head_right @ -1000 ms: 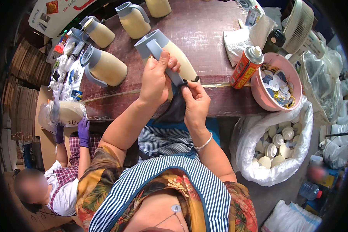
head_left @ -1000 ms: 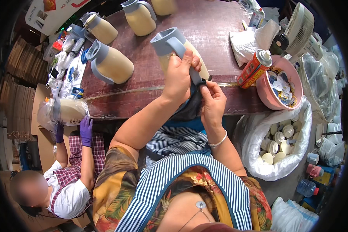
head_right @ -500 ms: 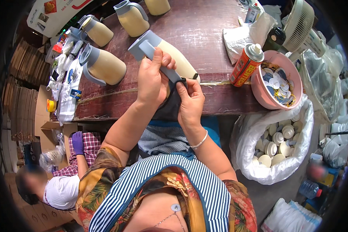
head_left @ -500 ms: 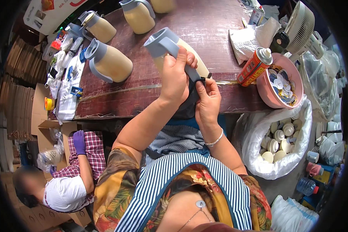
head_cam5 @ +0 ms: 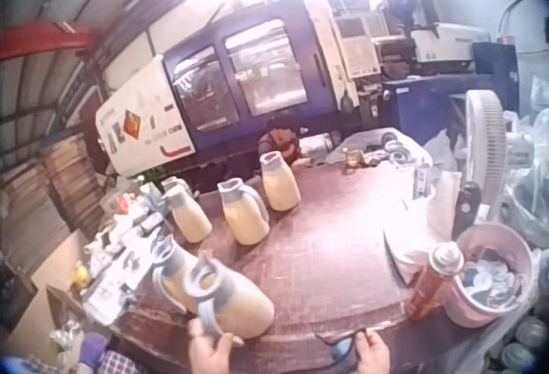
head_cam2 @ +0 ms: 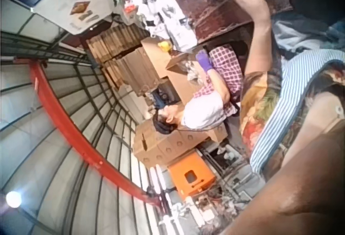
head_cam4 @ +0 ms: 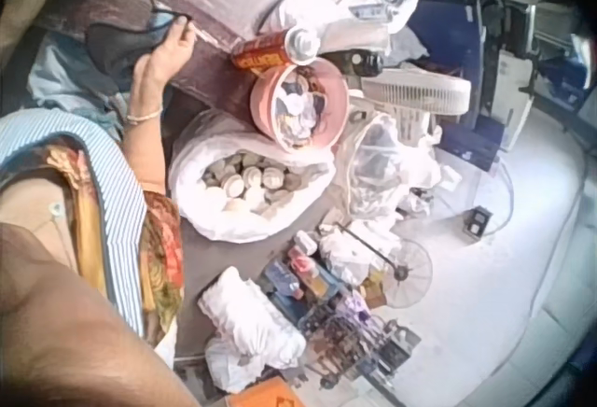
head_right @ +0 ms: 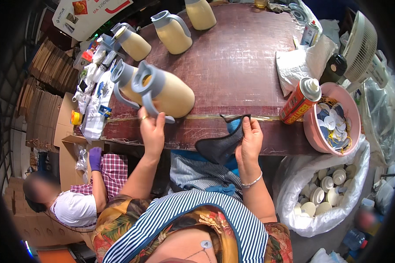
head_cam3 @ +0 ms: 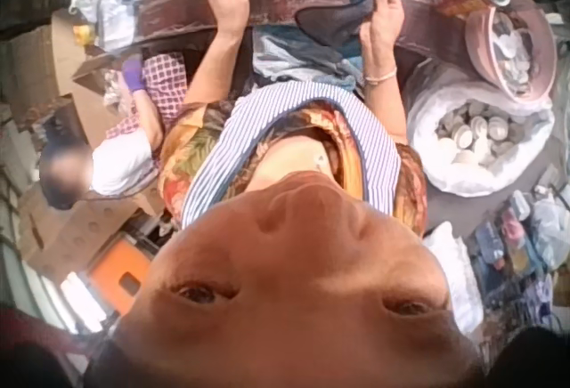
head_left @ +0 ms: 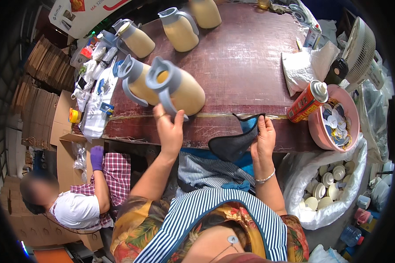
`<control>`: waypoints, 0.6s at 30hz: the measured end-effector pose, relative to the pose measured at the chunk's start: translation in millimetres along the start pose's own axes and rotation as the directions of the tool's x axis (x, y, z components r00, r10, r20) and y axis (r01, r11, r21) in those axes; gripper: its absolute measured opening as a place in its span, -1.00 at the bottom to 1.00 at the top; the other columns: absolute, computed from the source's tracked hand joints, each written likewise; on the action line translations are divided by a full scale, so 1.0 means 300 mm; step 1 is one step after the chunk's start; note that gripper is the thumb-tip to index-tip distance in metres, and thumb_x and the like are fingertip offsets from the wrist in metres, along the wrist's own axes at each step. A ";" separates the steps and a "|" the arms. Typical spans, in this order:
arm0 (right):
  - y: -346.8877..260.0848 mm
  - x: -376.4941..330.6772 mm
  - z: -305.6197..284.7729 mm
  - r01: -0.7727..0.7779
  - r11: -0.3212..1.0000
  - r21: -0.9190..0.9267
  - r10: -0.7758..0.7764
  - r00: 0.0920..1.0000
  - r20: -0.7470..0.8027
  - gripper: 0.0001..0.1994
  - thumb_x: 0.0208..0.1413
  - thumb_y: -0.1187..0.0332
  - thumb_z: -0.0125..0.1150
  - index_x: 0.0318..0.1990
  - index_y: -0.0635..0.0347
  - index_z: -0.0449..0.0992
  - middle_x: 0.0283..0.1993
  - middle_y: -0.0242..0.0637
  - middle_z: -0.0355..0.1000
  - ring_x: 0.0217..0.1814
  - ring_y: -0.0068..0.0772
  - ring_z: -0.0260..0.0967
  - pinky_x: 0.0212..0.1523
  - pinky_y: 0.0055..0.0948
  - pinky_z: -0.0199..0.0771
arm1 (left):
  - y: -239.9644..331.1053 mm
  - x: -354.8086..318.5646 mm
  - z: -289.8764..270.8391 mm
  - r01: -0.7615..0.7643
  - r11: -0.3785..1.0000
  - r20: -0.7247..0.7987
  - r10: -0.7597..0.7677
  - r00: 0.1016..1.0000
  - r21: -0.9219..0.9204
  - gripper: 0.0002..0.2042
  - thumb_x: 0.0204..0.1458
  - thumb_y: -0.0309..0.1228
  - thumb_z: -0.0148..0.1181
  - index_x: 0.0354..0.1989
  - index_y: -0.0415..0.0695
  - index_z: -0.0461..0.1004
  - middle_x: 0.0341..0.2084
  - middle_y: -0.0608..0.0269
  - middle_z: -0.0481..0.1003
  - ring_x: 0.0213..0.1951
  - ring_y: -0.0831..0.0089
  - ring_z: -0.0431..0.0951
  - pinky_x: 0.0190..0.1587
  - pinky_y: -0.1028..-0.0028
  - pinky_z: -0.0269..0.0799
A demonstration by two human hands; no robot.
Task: The person assembles beige and gray plastic pitchers at a workbench. They wipe the handle area with a blue cloth, spray a lubricant onto the cloth, and then insert a small white circular seal into the pitcher's opening. The person repeats this process for several pitchers, placing the finished units on the table.
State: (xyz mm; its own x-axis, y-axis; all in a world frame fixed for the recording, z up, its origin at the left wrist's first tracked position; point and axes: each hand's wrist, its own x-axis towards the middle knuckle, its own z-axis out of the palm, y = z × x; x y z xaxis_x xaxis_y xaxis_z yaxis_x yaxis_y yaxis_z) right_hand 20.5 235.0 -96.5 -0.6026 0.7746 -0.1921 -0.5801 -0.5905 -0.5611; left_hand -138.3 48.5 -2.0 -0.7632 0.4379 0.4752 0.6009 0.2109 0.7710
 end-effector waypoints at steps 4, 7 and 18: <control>-0.036 0.020 0.044 -0.058 0.998 0.011 0.059 0.997 -0.053 -0.91 0.29 0.38 0.14 -0.27 0.15 0.42 -0.36 -0.44 0.47 -0.38 -0.64 0.43 -0.30 -0.58 0.52 | 0.126 0.149 0.021 -0.435 0.815 -0.276 0.551 0.788 0.383 -0.41 0.17 -0.41 0.11 0.31 -0.37 0.04 0.26 -0.08 0.07 0.30 0.09 0.17 0.33 0.15 0.06; -0.046 0.054 0.030 -0.078 0.997 0.003 0.078 0.995 -0.061 -0.91 0.29 0.38 0.13 -0.27 0.14 0.42 -0.36 -0.44 0.47 -0.38 -0.63 0.44 -0.30 -0.58 0.52 | 0.172 0.539 0.141 -0.144 0.951 -0.113 0.117 0.987 -0.275 -0.57 0.23 -0.43 0.05 0.22 -0.35 0.22 0.15 0.01 0.33 0.24 0.27 0.29 0.31 0.21 0.14; -0.111 0.089 0.001 -0.138 0.988 -0.063 0.135 0.990 -0.043 -0.92 0.30 0.42 0.10 -0.22 0.24 0.42 -0.31 -0.34 0.49 -0.34 -0.55 0.49 -0.24 -0.50 0.56 | -0.500 1.283 0.701 0.563 0.779 -0.295 -0.627 0.721 -0.276 -0.51 -0.04 -0.37 0.43 0.02 -0.38 0.45 -0.12 0.05 0.54 -0.11 0.29 0.54 -0.05 0.25 0.45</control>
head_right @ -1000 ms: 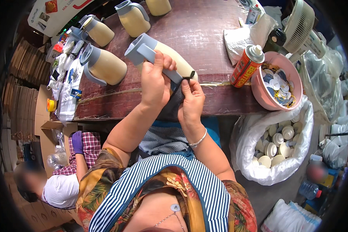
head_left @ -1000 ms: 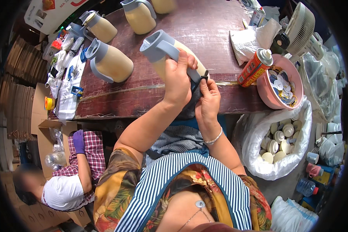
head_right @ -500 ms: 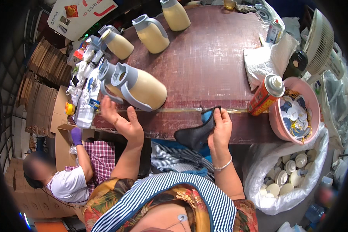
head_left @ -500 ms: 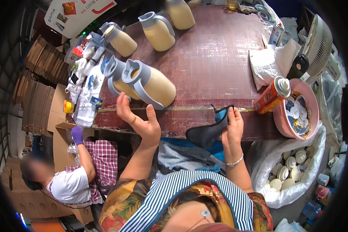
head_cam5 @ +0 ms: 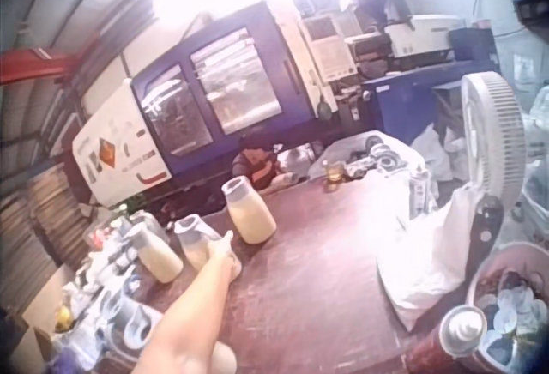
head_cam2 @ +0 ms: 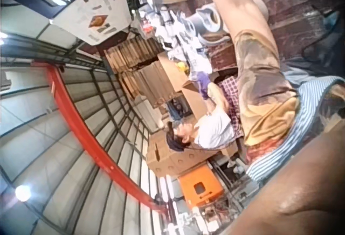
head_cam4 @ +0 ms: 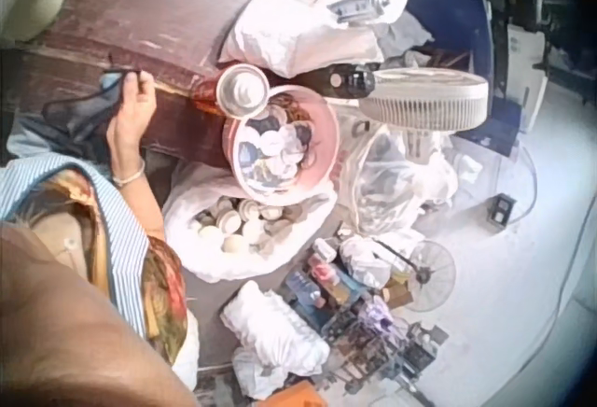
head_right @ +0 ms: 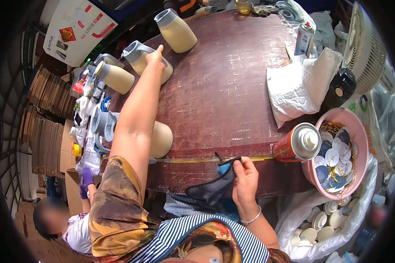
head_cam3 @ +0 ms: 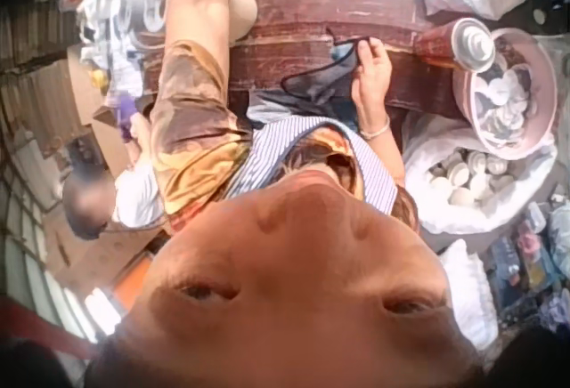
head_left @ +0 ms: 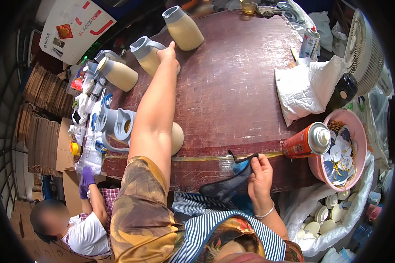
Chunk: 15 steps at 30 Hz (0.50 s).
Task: The person assembles beige and gray plastic pitchers at a workbench. They wipe the handle area with a blue cloth, spray a lubricant onto the cloth, and then insert a small white circular seal into the pitcher's opening. The person repeats this process for several pitchers, placing the finished units on the table.
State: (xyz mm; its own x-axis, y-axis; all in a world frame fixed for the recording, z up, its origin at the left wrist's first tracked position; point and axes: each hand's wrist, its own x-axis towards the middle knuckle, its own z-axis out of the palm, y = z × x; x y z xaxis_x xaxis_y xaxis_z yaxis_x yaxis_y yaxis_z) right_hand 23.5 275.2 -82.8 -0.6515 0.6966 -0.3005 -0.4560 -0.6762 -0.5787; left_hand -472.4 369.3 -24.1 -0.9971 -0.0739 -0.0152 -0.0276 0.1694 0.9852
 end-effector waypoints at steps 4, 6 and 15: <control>0.013 0.101 -0.039 0.058 0.996 0.074 -0.054 0.996 -0.065 -0.95 0.30 0.44 0.08 -0.23 0.20 0.42 -0.34 -0.41 0.44 -0.34 -0.62 0.41 -0.27 -0.56 0.49 | 0.012 -0.196 -0.012 -0.103 0.977 0.102 0.123 0.987 -0.185 -0.78 0.20 -0.33 0.19 -0.30 -0.27 0.44 -0.46 0.27 0.51 -0.42 0.48 0.49 -0.28 0.40 0.42; -0.006 0.143 0.026 0.096 0.991 0.089 -0.092 0.994 -0.053 -0.96 0.29 0.44 0.09 -0.22 0.18 0.43 -0.33 -0.45 0.41 -0.31 -0.65 0.38 -0.28 -0.58 0.45 | -0.011 -0.402 -0.067 -0.166 0.962 0.124 0.196 0.973 -0.218 -0.72 0.26 -0.30 0.11 -0.38 -0.29 0.39 -0.53 0.26 0.48 -0.46 0.45 0.45 -0.33 0.42 0.37; 0.020 0.038 0.112 0.418 0.906 -0.074 -0.417 0.909 0.025 -0.82 0.21 0.48 0.23 -0.06 0.31 0.59 -0.13 -0.41 0.55 -0.10 -0.66 0.41 -0.01 -0.65 0.35 | 0.095 -1.116 -0.504 0.469 0.728 0.802 0.185 0.568 -0.500 -0.79 0.27 -0.21 0.06 -0.28 -0.09 0.37 -0.42 0.37 0.40 -0.26 0.47 0.41 -0.01 0.38 0.40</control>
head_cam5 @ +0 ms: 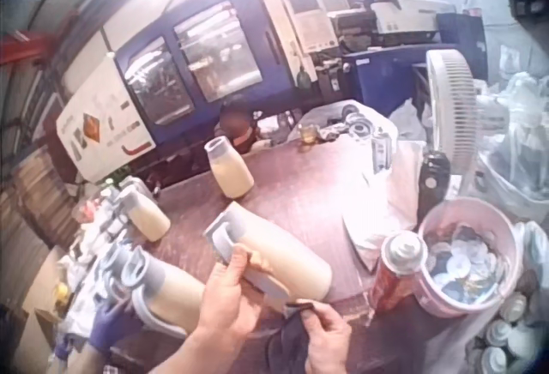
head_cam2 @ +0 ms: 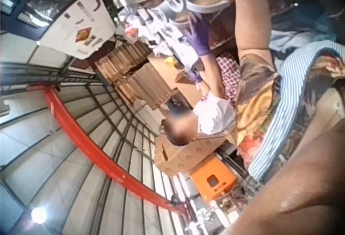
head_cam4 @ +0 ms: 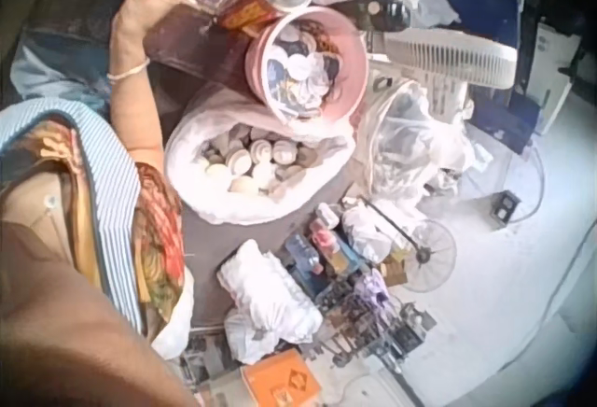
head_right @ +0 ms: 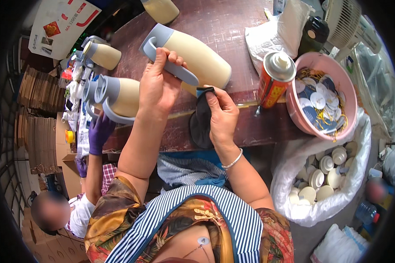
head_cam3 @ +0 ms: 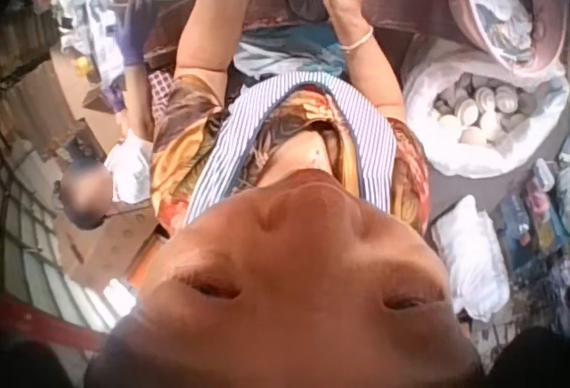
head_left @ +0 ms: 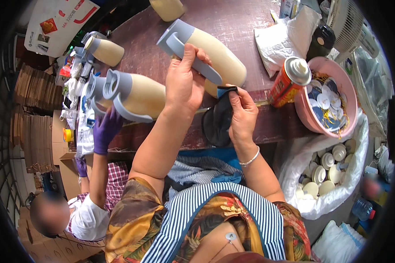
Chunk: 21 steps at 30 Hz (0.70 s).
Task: The person assembles beige and gray plastic pitchers at a workbench. They wipe the handle area with a blue cloth, spray a lubricant onto the cloth, and then insert a small white circular seal into the pitcher's opening. The person repeats this process for several pitchers, placing the finished units on the table.
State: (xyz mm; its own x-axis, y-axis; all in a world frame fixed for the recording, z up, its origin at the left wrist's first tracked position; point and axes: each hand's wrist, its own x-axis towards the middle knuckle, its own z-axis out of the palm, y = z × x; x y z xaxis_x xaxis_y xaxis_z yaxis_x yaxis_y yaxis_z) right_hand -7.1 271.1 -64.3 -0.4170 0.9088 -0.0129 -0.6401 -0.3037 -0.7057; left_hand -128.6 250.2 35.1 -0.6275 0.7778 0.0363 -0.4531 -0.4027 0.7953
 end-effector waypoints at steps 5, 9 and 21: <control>-0.056 -0.114 -0.006 0.014 0.999 0.035 -0.010 0.993 -0.119 -0.77 0.20 0.48 0.24 0.00 0.31 0.58 -0.09 -0.40 0.55 -0.07 -0.67 0.40 0.01 -0.64 0.37 | -0.020 -0.159 0.052 -0.013 0.999 -0.006 0.013 1.000 -0.043 -0.77 0.28 -0.20 0.04 -0.31 -0.09 0.34 -0.44 0.37 0.37 -0.29 0.50 0.38 -0.03 0.40 0.39; -0.077 -0.166 0.043 0.034 0.996 -0.087 -0.040 0.997 -0.072 -0.74 0.20 0.50 0.23 0.03 0.34 0.56 -0.08 -0.38 0.55 -0.08 -0.65 0.40 0.00 -0.64 0.39 | -0.058 -0.237 0.100 -0.061 0.994 -0.039 0.057 0.998 -0.092 -0.75 0.30 -0.23 0.01 -0.37 -0.10 0.31 -0.46 0.36 0.35 -0.33 0.53 0.34 -0.14 0.50 0.35; -0.098 -0.183 0.008 -0.210 0.960 0.185 0.212 0.977 0.008 -0.82 0.36 0.34 0.02 -0.23 0.25 0.45 -0.30 -0.42 0.45 -0.28 -0.67 0.37 -0.19 -0.62 0.41 | -0.095 -0.309 0.110 -0.161 0.985 -0.038 0.158 0.987 -0.066 -0.72 0.31 -0.17 -0.03 -0.37 -0.08 0.27 -0.48 0.39 0.22 -0.34 0.51 0.23 -0.10 0.45 0.28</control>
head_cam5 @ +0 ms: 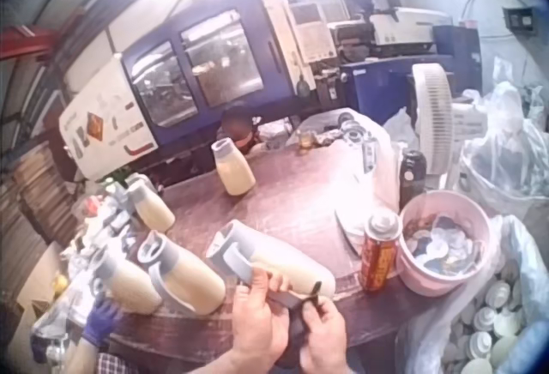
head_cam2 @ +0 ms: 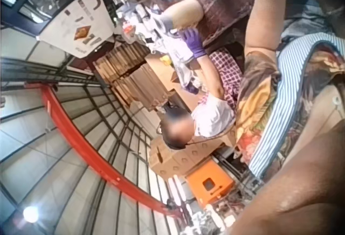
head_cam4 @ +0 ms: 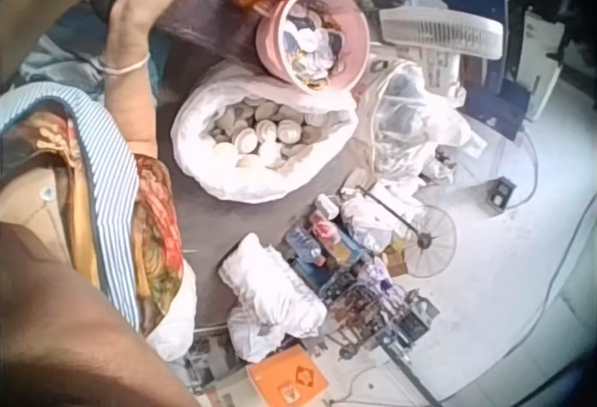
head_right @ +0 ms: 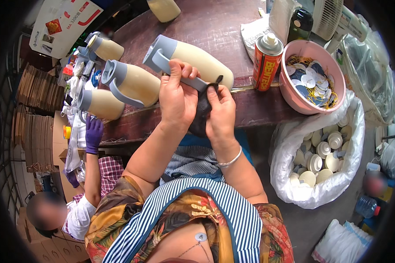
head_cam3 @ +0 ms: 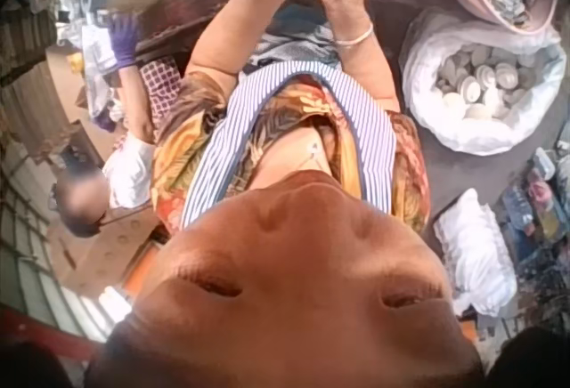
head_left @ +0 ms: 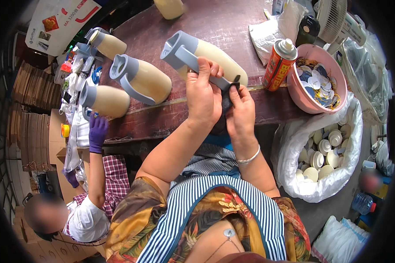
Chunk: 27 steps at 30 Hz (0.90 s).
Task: The person assembles beige and gray plastic pitchers at a workbench. They wipe the handle area with a blue cloth, spray a lubricant onto the cloth, and then insert a small white circular seal into the pitcher's opening. The person repeats this process for several pitchers, placing the finished units on the table.
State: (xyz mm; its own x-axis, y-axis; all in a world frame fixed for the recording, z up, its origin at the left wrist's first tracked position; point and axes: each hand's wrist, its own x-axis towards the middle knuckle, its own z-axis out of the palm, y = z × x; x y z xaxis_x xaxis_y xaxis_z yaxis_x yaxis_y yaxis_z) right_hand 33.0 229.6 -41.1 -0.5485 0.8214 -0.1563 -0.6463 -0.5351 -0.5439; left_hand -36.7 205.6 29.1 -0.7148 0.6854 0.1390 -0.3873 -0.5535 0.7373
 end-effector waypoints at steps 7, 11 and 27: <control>0.027 0.023 -0.034 -0.440 0.897 0.047 0.431 0.892 0.132 -0.93 0.31 0.37 0.07 -0.21 0.13 0.43 -0.26 -0.46 0.42 -0.21 -0.63 0.39 -0.14 -0.53 0.43 | 0.051 -0.032 -0.094 0.035 0.963 0.139 -0.075 0.987 0.267 -0.69 0.31 -0.14 -0.03 -0.40 -0.08 0.24 -0.50 0.40 0.18 -0.38 0.53 0.19 -0.24 0.50 0.18; 0.048 0.028 -0.073 -0.117 0.913 -0.390 0.181 0.975 0.130 -0.93 0.22 0.48 0.16 -0.21 0.28 0.47 -0.32 -0.49 0.39 -0.28 -0.70 0.29 -0.25 -0.63 0.35 | 0.166 -0.014 -0.216 0.103 0.778 0.072 -0.187 0.980 0.619 -0.76 0.32 -0.23 0.00 -0.18 -0.19 0.37 -0.33 0.28 0.41 -0.18 0.45 0.40 -0.05 0.48 0.31; 0.033 0.297 -0.216 -0.334 0.917 -0.219 0.348 0.937 0.029 -0.94 0.23 0.49 0.13 -0.18 0.23 0.45 -0.22 -0.40 0.45 -0.19 -0.62 0.36 -0.05 -0.59 0.34 | 0.404 1.652 -0.322 0.057 -0.359 -0.043 0.046 0.998 0.932 -0.42 0.14 -0.17 0.15 0.32 -0.13 0.26 0.08 -0.01 0.45 -0.30 0.33 0.66 -0.16 0.37 0.57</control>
State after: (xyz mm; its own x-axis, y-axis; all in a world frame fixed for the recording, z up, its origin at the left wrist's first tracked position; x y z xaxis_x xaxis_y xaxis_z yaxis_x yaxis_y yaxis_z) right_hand 12.3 310.2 -114.0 -0.7545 0.5774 -0.3122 -0.2928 -0.7217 -0.6272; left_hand -494.3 432.4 123.5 -0.7566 0.6377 0.1443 0.6406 0.6788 0.3590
